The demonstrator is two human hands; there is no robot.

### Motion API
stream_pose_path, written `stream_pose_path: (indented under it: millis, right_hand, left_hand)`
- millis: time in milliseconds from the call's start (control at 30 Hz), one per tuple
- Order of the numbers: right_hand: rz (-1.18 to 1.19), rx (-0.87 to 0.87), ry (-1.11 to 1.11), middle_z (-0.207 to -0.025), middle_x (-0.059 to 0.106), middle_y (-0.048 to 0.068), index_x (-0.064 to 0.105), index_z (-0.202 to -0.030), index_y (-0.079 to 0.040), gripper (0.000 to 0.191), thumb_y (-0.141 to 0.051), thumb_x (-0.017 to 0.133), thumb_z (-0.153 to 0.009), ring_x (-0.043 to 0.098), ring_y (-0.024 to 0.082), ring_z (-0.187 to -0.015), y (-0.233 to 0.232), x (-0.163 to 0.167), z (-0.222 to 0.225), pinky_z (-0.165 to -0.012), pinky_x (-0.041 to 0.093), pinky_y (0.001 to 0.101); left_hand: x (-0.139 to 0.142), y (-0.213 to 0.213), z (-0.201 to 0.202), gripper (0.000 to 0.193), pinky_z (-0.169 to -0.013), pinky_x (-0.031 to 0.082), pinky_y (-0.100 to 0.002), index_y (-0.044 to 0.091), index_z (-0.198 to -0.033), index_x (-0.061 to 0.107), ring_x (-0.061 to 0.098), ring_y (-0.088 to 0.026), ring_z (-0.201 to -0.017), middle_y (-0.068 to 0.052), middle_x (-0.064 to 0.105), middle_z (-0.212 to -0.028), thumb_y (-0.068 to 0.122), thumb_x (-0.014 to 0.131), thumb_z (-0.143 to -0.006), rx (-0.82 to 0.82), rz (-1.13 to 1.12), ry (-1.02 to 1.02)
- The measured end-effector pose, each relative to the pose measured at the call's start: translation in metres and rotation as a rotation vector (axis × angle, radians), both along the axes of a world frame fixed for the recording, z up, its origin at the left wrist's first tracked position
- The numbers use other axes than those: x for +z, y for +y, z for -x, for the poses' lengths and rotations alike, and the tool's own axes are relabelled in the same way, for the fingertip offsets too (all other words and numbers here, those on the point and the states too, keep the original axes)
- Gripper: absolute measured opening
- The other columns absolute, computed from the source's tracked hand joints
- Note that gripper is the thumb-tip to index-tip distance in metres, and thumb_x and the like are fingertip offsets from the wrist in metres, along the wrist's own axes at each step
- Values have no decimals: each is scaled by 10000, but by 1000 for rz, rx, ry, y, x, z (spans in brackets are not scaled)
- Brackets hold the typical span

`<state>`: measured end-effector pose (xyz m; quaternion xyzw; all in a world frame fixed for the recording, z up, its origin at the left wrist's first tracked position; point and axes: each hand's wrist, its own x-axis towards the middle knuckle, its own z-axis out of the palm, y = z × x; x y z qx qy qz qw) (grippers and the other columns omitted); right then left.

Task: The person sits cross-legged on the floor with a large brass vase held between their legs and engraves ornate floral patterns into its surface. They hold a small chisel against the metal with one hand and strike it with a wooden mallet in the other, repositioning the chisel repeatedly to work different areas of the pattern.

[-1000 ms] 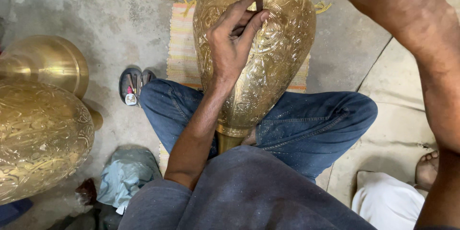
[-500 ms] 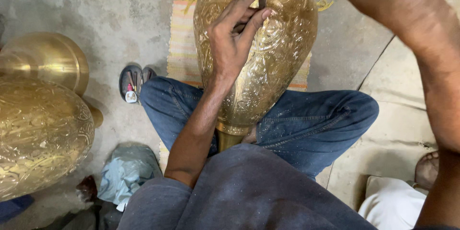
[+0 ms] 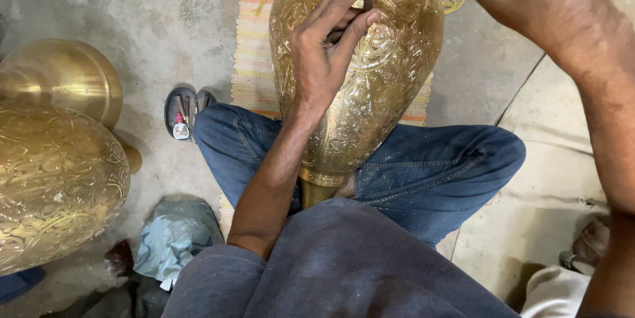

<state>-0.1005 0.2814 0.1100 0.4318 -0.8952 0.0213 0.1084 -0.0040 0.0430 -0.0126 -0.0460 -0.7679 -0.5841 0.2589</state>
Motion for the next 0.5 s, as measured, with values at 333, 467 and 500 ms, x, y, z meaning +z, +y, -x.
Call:
stream_pose_path:
  millis: [333, 467, 500]
  right_hand:
    - [-12, 25, 166, -689, 620, 85, 668, -859, -34, 227, -145, 744, -1042, 603, 205, -590, 2, -3, -4, -593, 474, 312]
    - [25, -71, 4, -657, 613, 115, 667, -858, 5, 278, -151, 748, -1074, 596, 232, -571, 4, -7, -4, -581, 473, 349]
    - [-45, -23, 167, -661, 625, 99, 690, -857, -30, 244, -170, 773, -1039, 606, 218, -565, 6, -8, -4, -584, 477, 333]
  left_hand:
    - [-11, -1, 8, 293, -769, 701, -281, 126, -1288, 678, 803, -138, -920, -39, 756, -1031, 173, 764, -1011, 16, 80, 62]
    - [-8, -1, 4, 351, -769, 708, -276, 102, -1345, 659, 806, -148, -935, -42, 751, -1027, 165, 761, -1014, -13, 19, 31]
    - [-7, -1, 4, 346, -794, 706, -279, 100, -1345, 660, 806, -150, -954, -42, 751, -1042, 164, 758, -1020, -14, 29, 42]
